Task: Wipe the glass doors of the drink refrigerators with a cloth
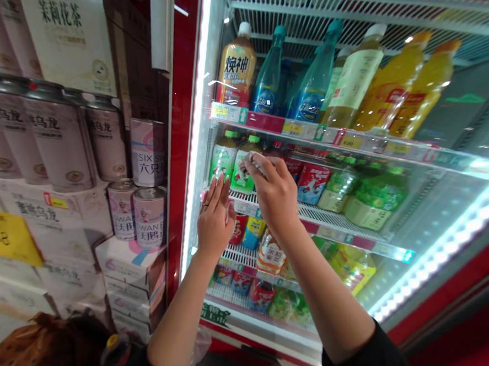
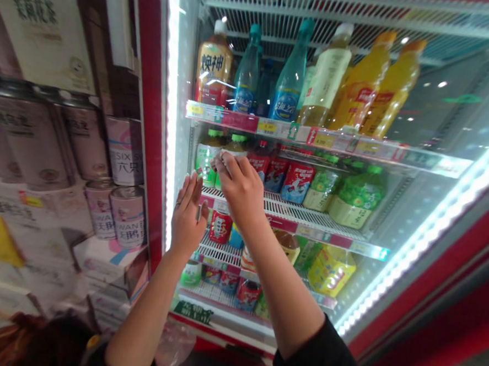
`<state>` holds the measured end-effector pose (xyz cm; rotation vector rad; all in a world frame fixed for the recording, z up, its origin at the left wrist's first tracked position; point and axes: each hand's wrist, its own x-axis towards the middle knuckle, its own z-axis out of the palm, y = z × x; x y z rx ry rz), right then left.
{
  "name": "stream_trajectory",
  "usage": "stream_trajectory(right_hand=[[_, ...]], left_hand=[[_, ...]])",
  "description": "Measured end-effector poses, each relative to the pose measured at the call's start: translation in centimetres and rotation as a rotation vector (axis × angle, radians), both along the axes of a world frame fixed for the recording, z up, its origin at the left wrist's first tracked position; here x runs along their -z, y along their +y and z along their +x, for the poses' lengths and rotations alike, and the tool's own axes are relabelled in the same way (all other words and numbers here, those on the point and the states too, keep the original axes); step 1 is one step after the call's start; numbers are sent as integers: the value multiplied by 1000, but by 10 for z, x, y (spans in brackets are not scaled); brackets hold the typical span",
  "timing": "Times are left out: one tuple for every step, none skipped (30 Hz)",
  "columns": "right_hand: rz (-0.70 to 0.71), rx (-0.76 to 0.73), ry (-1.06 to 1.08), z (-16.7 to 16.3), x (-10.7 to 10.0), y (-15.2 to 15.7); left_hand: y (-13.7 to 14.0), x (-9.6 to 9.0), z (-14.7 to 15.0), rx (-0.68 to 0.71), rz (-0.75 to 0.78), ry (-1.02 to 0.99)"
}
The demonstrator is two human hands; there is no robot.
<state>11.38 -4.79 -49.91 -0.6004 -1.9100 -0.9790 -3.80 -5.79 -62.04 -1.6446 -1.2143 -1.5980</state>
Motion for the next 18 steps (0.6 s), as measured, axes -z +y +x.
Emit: stream_trajectory(right_hand=[[1, -3, -22, -6, 0, 1], [-2, -3, -52, -10, 0, 1], [-6, -2, -84, -14, 2, 0], [-11, 2, -118, -15, 5, 0], [-16, 8, -148, -15, 8, -1], [-16, 14, -174, -12, 11, -2], [-11, 20, -192, -9, 14, -3], [-2, 23, -199, -4, 16, -4], [8, 24, -195, 1, 18, -5], [18, 24, -181, 5, 17, -6], [26, 23, -162, 7, 16, -6], [32, 22, -139, 8, 14, -5], [35, 23, -117, 7, 11, -5], [33, 23, -98, 3, 7, -3], [26, 22, -83, -2, 4, -2], [13, 19, -75, -9, 1, 0], [-5, 13, -73, -16, -2, 1], [-24, 6, -79, -22, -3, 2]], left_hand=[[1, 0, 0, -1, -3, -1], [1, 1, 0, -2, -4, -2], [2, 1, 0, -4, -1, -2], [3, 2, 0, -7, 5, 0], [3, 2, 0, -13, 14, 3], [3, 2, -1, -20, 19, 4], [3, 2, -1, -27, 20, 3], [2, 2, -2, -32, 17, 0], [2, 1, -2, -34, 11, -5], [1, 1, -3, -33, 4, -9], [0, 0, -4, -31, -1, -11], [0, -1, -5, -31, -5, -11], [-1, -1, -6, -32, -8, -10], [-1, -1, -6, -33, -12, -12], [-1, -2, -6, -31, -16, -16], [-1, -2, -6, -29, -20, -22], [0, -2, -6, -25, -25, -31], [1, -1, -5, -22, -32, -39]])
